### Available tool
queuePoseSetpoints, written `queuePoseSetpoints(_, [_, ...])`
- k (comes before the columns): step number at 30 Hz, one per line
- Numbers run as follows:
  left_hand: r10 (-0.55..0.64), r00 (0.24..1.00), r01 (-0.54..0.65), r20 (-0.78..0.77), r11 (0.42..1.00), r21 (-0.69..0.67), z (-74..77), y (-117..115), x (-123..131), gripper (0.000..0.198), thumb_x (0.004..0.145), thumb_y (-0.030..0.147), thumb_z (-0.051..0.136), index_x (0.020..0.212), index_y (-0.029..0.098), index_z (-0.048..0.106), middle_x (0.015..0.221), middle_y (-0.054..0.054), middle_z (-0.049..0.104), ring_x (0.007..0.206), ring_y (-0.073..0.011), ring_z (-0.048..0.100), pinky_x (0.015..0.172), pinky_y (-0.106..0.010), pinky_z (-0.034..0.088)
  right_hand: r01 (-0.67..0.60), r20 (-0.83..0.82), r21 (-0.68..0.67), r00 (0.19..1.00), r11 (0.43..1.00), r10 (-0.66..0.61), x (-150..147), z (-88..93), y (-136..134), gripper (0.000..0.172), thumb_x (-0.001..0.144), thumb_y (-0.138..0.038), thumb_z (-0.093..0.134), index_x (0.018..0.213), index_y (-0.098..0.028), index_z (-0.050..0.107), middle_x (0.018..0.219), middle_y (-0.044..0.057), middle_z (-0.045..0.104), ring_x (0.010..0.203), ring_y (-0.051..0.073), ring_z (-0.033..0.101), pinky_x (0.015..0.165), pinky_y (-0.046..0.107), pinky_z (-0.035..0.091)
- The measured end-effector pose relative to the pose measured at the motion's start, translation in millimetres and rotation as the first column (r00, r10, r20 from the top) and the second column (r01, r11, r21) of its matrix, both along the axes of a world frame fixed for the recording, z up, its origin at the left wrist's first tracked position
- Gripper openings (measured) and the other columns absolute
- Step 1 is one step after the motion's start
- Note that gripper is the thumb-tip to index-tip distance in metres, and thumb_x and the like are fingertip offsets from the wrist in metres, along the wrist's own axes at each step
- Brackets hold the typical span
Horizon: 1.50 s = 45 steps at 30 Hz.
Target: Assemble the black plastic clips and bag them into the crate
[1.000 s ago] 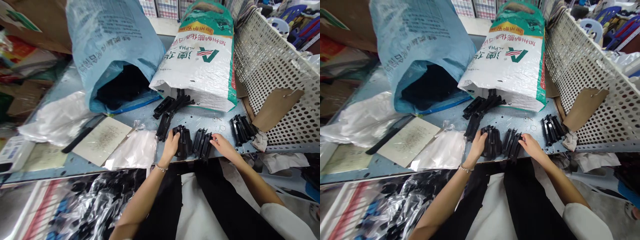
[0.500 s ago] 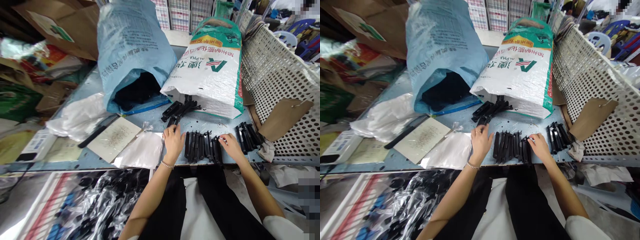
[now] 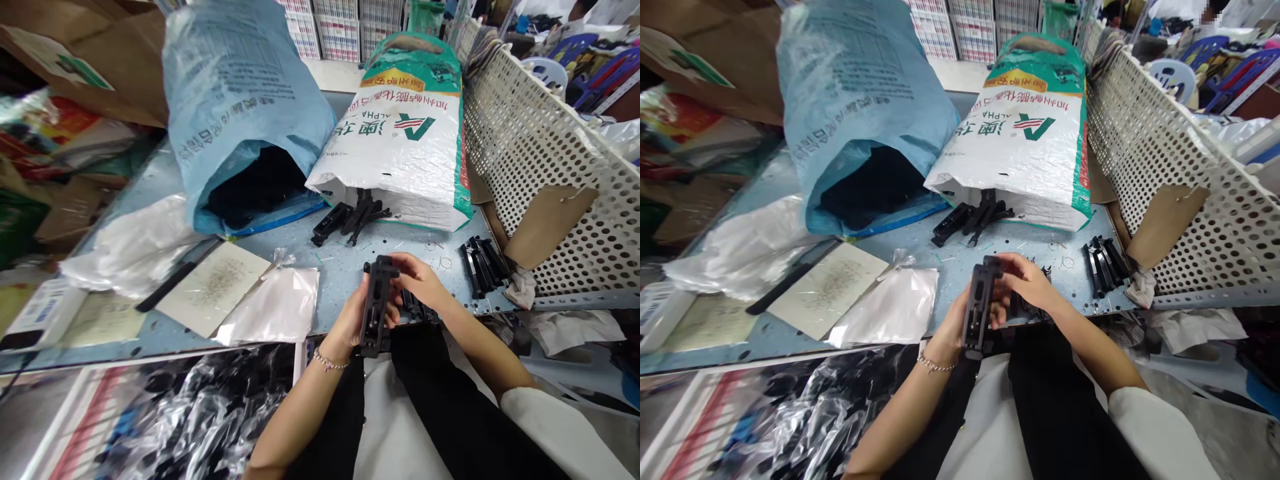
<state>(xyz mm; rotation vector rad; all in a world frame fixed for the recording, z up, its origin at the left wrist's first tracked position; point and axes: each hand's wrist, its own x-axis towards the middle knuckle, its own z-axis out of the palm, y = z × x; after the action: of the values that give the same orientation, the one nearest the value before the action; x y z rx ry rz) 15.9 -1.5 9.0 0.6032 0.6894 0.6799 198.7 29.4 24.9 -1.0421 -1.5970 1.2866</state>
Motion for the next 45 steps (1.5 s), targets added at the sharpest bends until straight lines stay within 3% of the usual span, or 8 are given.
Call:
queuePoseSetpoints(5, [0.226,0.958,-0.179,-0.174,0.952,0.250,3.9,-16,5,0.063,0.070,0.063,0.077,0.108,0.020,0.052,0.068,0.002,0.061,0.052,-0.0125,0.056,0.051,-0.025,0.047,0.024,0.197,0.248,0.977,0.968,-0.075,-5,8.4,-6,0.030,0.100,-0.047,0.051,0.109,-0.023,0.068,0.099,0.006,0.066,0.095,0.020,0.062,0.087,0.036,0.051])
queuePoseSetpoints(12, [0.137,0.958,-0.062,-0.250,0.956,0.286,5.0,-11,-3,0.046,0.079,0.057,0.071,0.100,0.019,0.053,0.063,0.002,0.059,0.052,-0.0142,0.055,0.048,-0.026,0.044,-0.064,0.394,0.488,0.906,0.871,-0.155,-2,6.4,-21,0.031,0.102,-0.046,0.042,0.095,-0.020,0.059,0.088,0.006,0.060,0.081,0.019,0.056,0.074,0.033,0.046])
queuePoseSetpoints(22, [0.280,0.950,-0.260,-0.137,0.954,0.149,6.4,-8,5,0.043,0.076,0.040,0.075,0.109,0.017,0.061,0.078,0.000,0.065,0.059,-0.0115,0.056,0.056,-0.024,0.044,-0.038,0.068,-0.282,0.996,0.959,0.059,-7,-0.3,-5,0.054,0.097,-0.068,0.033,0.076,-0.020,0.049,0.061,-0.003,0.047,0.051,0.011,0.041,0.047,0.024,0.033])
queuePoseSetpoints(25, [0.353,0.926,-0.350,-0.131,0.936,0.045,5.6,-2,-2,0.038,0.075,0.044,0.073,0.096,0.014,0.063,0.067,0.000,0.062,0.055,-0.0116,0.056,0.053,-0.023,0.042,-0.182,0.245,-0.057,0.951,0.982,0.191,-10,-1.1,-19,0.052,0.099,-0.064,0.036,0.091,-0.018,0.058,0.078,0.003,0.059,0.065,0.014,0.054,0.057,0.027,0.042])
queuePoseSetpoints(29, [0.354,0.931,-0.359,-0.093,0.933,-0.042,9.6,2,-11,0.038,0.073,0.044,0.074,0.091,0.011,0.064,0.062,0.000,0.059,0.052,-0.0101,0.053,0.050,-0.021,0.040,-0.501,0.682,0.528,0.731,0.686,0.010,-16,3.9,-41,0.034,0.101,-0.047,0.048,0.097,-0.016,0.062,0.090,0.007,0.064,0.080,0.018,0.057,0.068,0.030,0.042])
queuePoseSetpoints(33, [0.371,0.925,-0.376,-0.078,0.924,-0.063,10.9,-6,-7,0.036,0.075,0.045,0.071,0.088,0.012,0.064,0.060,0.001,0.056,0.052,-0.0093,0.050,0.050,-0.021,0.039,-0.617,0.708,0.691,0.681,0.376,-0.184,-21,-1.4,-43,0.034,0.103,-0.042,0.047,0.085,-0.016,0.061,0.074,0.003,0.060,0.071,0.017,0.054,0.063,0.030,0.037])
queuePoseSetpoints(39, [0.683,0.730,-0.645,-0.016,0.696,0.316,10.5,-18,-15,0.026,0.080,0.039,0.071,0.096,0.019,0.064,0.085,-0.002,0.064,0.061,-0.0097,0.052,0.056,-0.024,0.044,-0.532,0.647,0.703,0.754,0.472,-0.113,-36,-27.1,-50,0.039,0.104,-0.031,0.045,0.067,-0.018,0.053,0.063,0.000,0.055,0.060,0.013,0.048,0.060,0.027,0.036])
queuePoseSetpoints(45, [0.640,0.768,-0.635,-0.003,0.763,0.123,14.6,-13,-42,0.026,0.078,0.038,0.071,0.091,0.016,0.064,0.091,-0.005,0.066,0.060,-0.0081,0.053,0.051,-0.021,0.042,-0.512,0.621,0.738,0.771,0.440,-0.144,-54,-17.0,-41,0.037,0.103,-0.044,0.046,0.080,-0.017,0.057,0.071,0.001,0.058,0.064,0.014,0.049,0.061,0.028,0.036])
